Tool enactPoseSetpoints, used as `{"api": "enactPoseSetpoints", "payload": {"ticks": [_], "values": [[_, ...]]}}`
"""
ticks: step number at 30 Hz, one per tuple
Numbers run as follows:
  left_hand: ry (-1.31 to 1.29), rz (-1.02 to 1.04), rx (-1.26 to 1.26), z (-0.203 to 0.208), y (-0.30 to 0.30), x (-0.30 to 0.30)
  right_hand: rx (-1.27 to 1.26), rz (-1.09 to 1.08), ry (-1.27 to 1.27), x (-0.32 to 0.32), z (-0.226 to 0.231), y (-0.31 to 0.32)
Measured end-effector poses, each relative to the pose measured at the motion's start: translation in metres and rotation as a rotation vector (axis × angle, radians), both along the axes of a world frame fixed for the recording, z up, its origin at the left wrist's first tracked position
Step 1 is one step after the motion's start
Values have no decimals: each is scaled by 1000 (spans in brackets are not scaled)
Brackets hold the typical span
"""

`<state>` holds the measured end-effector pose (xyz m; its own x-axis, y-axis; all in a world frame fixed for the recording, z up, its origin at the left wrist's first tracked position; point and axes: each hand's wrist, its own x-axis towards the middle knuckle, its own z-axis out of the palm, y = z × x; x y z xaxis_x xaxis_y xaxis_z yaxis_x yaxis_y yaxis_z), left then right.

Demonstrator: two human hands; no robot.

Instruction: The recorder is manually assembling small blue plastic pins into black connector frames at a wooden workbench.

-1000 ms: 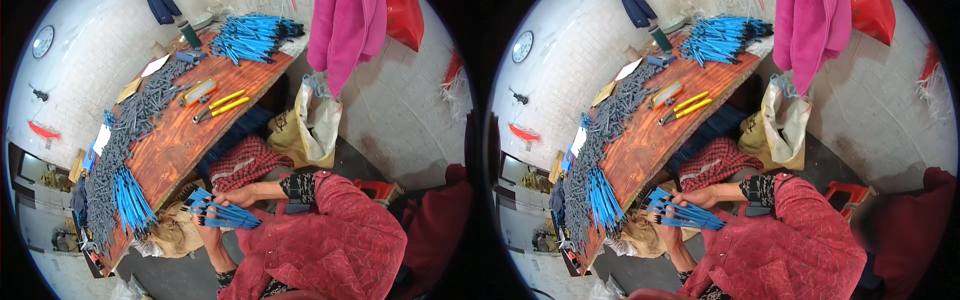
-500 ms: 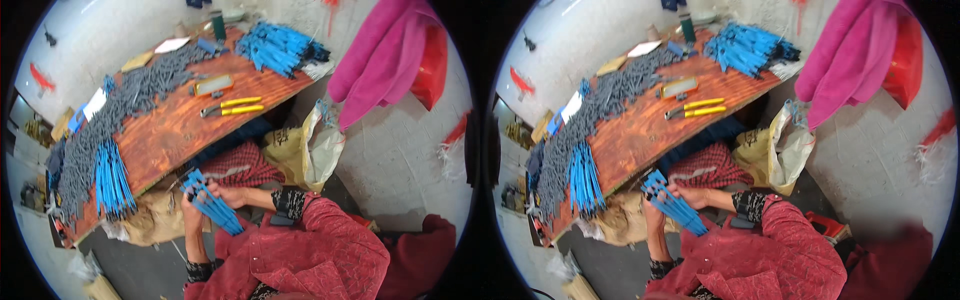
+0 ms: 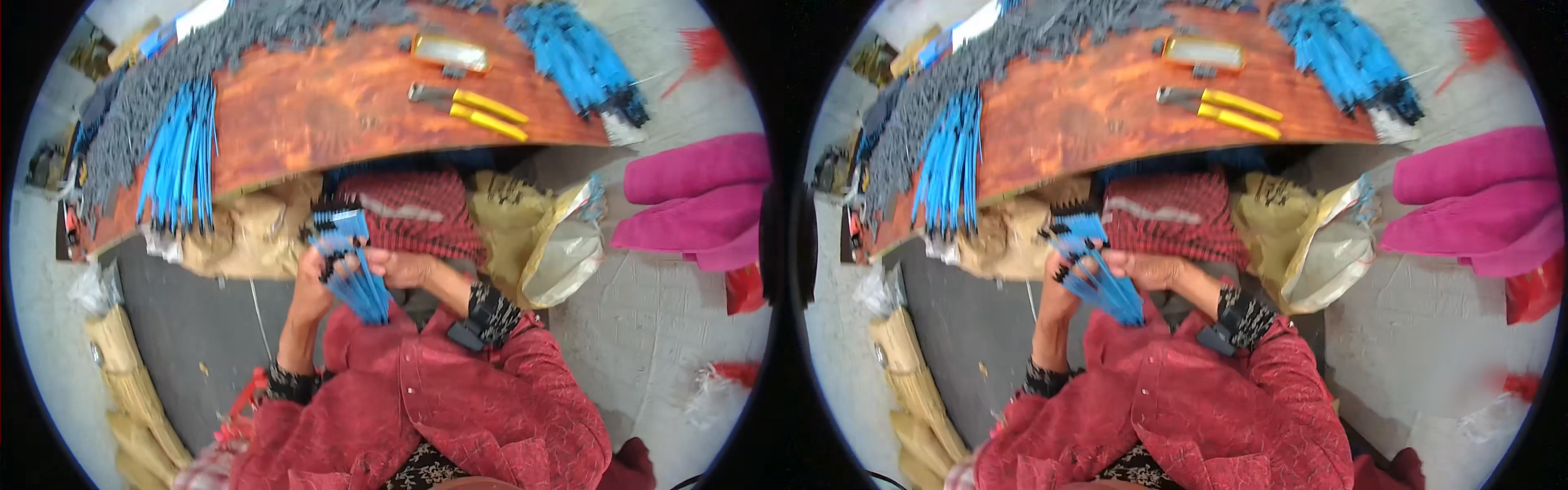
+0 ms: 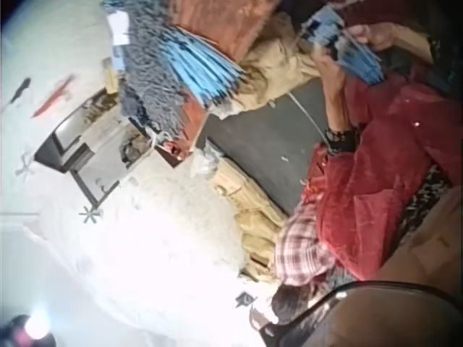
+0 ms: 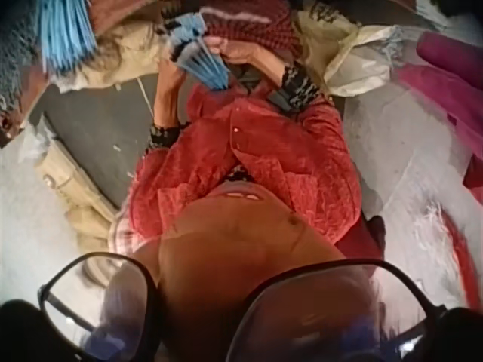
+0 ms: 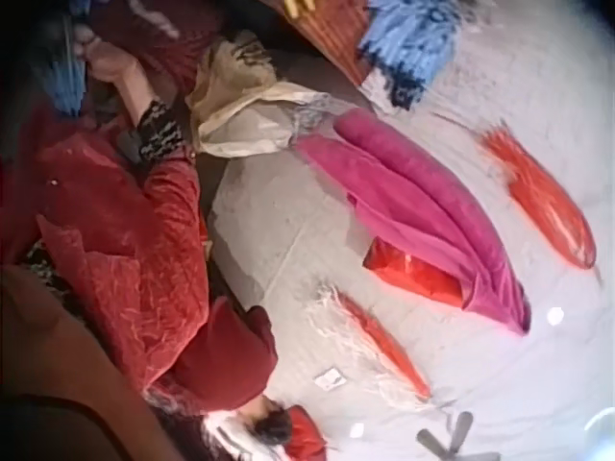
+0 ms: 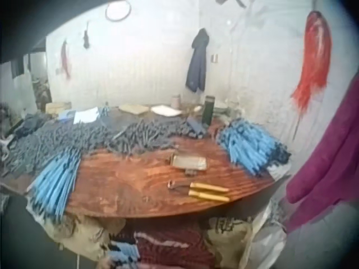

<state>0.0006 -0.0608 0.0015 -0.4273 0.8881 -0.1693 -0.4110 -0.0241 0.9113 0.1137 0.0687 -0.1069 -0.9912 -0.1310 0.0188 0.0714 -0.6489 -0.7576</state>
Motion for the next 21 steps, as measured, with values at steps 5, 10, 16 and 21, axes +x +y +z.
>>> {"api": "enactPoseSetpoints", "payload": {"ticks": [5,10,16,21], "values": [[-5,-95,23,-10,-10,-4,35,223,-51,2,-21,13],[124,19,-3,-20,-7,-2,128,324,23,-1,-12,16],[94,56,-34,-15,-3,4,164,290,-4,2,-3,22],[130,75,-45,-18,-3,4,27,244,78,-1,21,29]]}}
